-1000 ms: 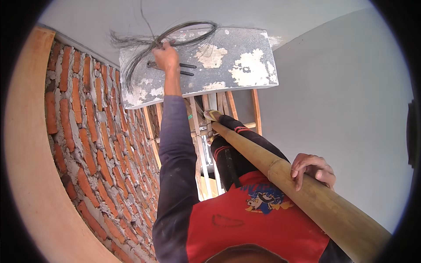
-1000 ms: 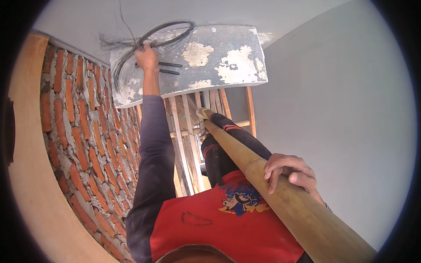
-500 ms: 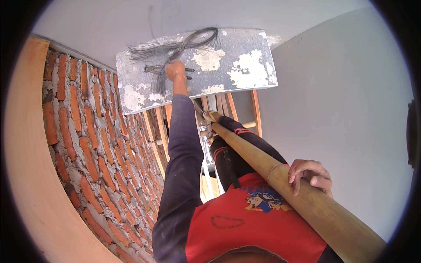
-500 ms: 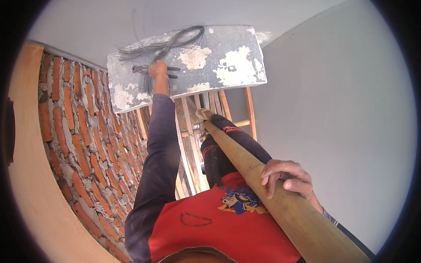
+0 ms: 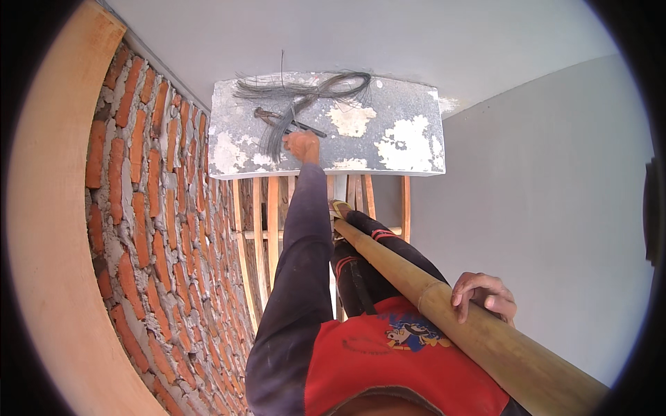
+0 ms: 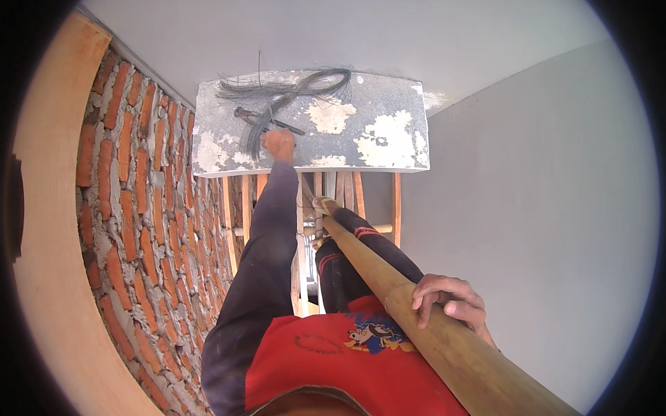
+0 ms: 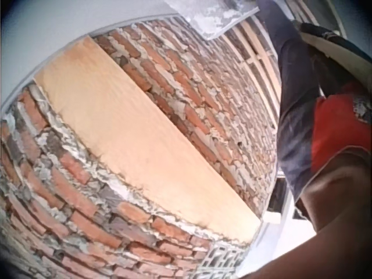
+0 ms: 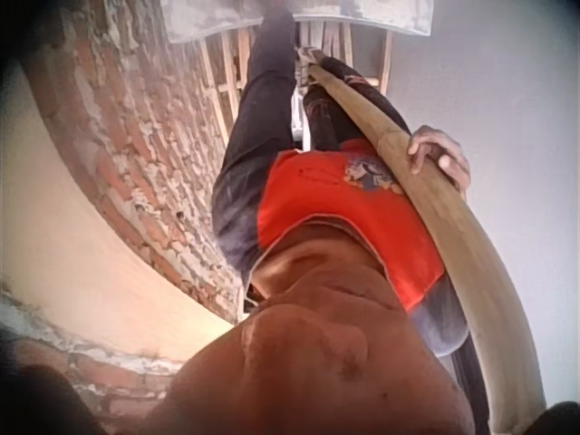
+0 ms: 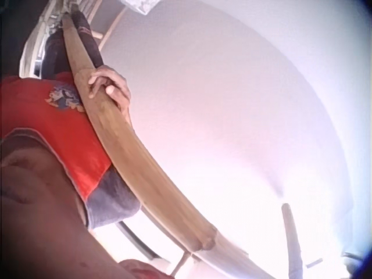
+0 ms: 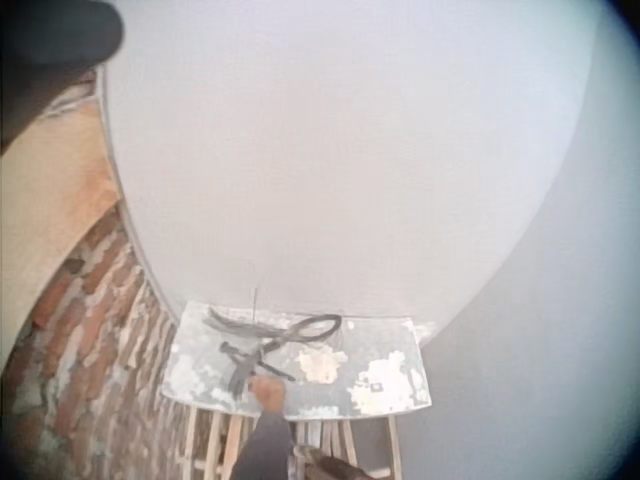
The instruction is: The person is assembling a curved wooden structure against a brick wall. They use a hammer to secure wooden slats and a wire cutter to cut and tie wires around the slats to fasten them in place.
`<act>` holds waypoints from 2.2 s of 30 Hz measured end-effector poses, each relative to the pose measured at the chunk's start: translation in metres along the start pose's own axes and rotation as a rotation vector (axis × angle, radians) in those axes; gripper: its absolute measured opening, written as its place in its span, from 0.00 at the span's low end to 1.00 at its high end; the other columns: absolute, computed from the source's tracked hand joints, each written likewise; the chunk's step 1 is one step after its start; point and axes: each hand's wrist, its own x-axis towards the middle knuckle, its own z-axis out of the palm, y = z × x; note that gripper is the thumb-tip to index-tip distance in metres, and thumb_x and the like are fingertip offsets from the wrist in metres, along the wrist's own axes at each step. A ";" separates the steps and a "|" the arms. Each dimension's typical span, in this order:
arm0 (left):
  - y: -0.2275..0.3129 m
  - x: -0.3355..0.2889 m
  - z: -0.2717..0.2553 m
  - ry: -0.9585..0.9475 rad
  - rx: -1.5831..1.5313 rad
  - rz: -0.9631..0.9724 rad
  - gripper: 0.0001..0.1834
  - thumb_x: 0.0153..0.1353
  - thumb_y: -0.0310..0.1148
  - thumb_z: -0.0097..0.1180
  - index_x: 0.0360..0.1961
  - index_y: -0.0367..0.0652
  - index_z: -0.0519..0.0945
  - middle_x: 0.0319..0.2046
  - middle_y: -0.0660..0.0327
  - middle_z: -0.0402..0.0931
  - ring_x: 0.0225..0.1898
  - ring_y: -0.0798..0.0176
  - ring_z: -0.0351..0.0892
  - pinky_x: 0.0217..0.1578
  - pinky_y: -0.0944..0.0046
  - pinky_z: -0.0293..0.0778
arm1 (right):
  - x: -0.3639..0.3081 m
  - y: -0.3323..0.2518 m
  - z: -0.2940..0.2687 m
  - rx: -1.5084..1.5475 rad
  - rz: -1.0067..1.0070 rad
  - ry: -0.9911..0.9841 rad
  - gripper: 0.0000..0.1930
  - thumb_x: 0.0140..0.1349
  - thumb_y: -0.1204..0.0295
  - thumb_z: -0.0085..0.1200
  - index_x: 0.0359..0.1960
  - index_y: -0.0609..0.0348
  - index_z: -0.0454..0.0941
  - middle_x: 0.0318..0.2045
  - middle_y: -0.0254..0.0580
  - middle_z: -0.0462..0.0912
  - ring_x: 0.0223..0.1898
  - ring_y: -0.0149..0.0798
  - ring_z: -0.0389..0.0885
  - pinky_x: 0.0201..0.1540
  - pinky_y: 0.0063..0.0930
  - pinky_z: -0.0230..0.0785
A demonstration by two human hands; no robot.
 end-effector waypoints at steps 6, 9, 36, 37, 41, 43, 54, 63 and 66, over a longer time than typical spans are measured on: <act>-0.023 0.003 -0.062 -0.367 -0.292 0.159 0.14 0.41 0.33 0.54 0.23 0.28 0.77 0.24 0.50 0.78 0.24 0.58 0.75 0.28 0.58 0.70 | -0.002 -0.002 0.003 -0.036 0.056 0.088 0.21 0.56 0.64 0.42 0.39 0.74 0.74 0.34 0.54 0.74 0.28 0.39 0.78 0.41 0.30 0.66; -0.040 -0.011 -0.119 -0.755 -0.247 0.135 0.09 0.44 0.27 0.49 0.23 0.30 0.76 0.21 0.59 0.71 0.17 0.67 0.59 0.19 0.63 0.58 | -0.001 -0.017 0.014 -0.236 0.181 0.244 0.18 0.55 0.65 0.45 0.37 0.70 0.75 0.35 0.47 0.73 0.34 0.39 0.76 0.46 0.31 0.62; -0.080 -0.161 -0.287 -0.222 -0.435 1.197 0.13 0.38 0.17 0.44 0.29 0.37 0.73 0.64 0.48 0.49 0.58 0.51 0.63 0.28 0.74 0.74 | -0.013 -0.060 0.056 -1.737 0.476 0.105 0.14 0.59 0.64 0.47 0.44 0.54 0.73 0.41 0.38 0.74 0.44 0.43 0.73 0.45 0.34 0.69; -0.077 -0.163 -0.282 -0.248 -0.511 1.208 0.14 0.38 0.17 0.44 0.29 0.38 0.73 0.64 0.47 0.50 0.58 0.50 0.62 0.29 0.73 0.74 | -0.016 -0.062 0.061 -1.729 0.493 0.080 0.14 0.59 0.63 0.47 0.45 0.55 0.72 0.42 0.38 0.74 0.44 0.43 0.73 0.45 0.34 0.69; -0.052 -0.174 -0.263 -0.327 -0.711 1.213 0.09 0.35 0.22 0.51 0.23 0.37 0.70 0.63 0.42 0.53 0.57 0.39 0.63 0.51 0.48 0.65 | -0.026 -0.067 0.070 -1.639 0.536 -0.039 0.16 0.58 0.62 0.49 0.45 0.56 0.72 0.42 0.40 0.73 0.45 0.44 0.73 0.45 0.34 0.68; -0.040 -0.179 -0.266 -0.458 -0.814 1.116 0.10 0.36 0.22 0.50 0.26 0.36 0.70 0.63 0.42 0.52 0.60 0.41 0.60 0.47 0.56 0.69 | -0.026 -0.073 0.074 -1.560 0.520 -0.122 0.17 0.58 0.61 0.49 0.45 0.57 0.72 0.43 0.41 0.73 0.45 0.44 0.73 0.46 0.34 0.68; 0.019 -0.188 -0.259 -0.799 -0.910 0.987 0.35 0.41 0.16 0.39 0.58 0.35 0.62 0.57 0.51 0.62 0.59 0.60 0.63 0.24 0.77 0.67 | -0.031 -0.089 0.092 -1.250 0.414 -0.414 0.23 0.56 0.57 0.53 0.47 0.60 0.71 0.45 0.47 0.72 0.46 0.46 0.72 0.47 0.35 0.66; 0.001 -0.227 -0.199 -0.974 -1.127 0.805 0.17 0.51 0.14 0.37 0.44 0.34 0.56 0.54 0.44 0.60 0.51 0.51 0.72 0.27 0.67 0.82 | -0.042 -0.083 0.095 -1.094 0.373 -0.400 0.27 0.54 0.54 0.56 0.48 0.63 0.70 0.46 0.51 0.70 0.47 0.47 0.72 0.49 0.35 0.65; -0.017 -0.230 -0.180 -0.938 -1.156 0.754 0.18 0.50 0.14 0.37 0.44 0.34 0.56 0.53 0.45 0.60 0.49 0.51 0.73 0.26 0.68 0.82 | -0.041 -0.082 0.092 -1.039 0.368 -0.387 0.29 0.53 0.53 0.57 0.48 0.64 0.69 0.47 0.53 0.70 0.47 0.48 0.72 0.49 0.35 0.65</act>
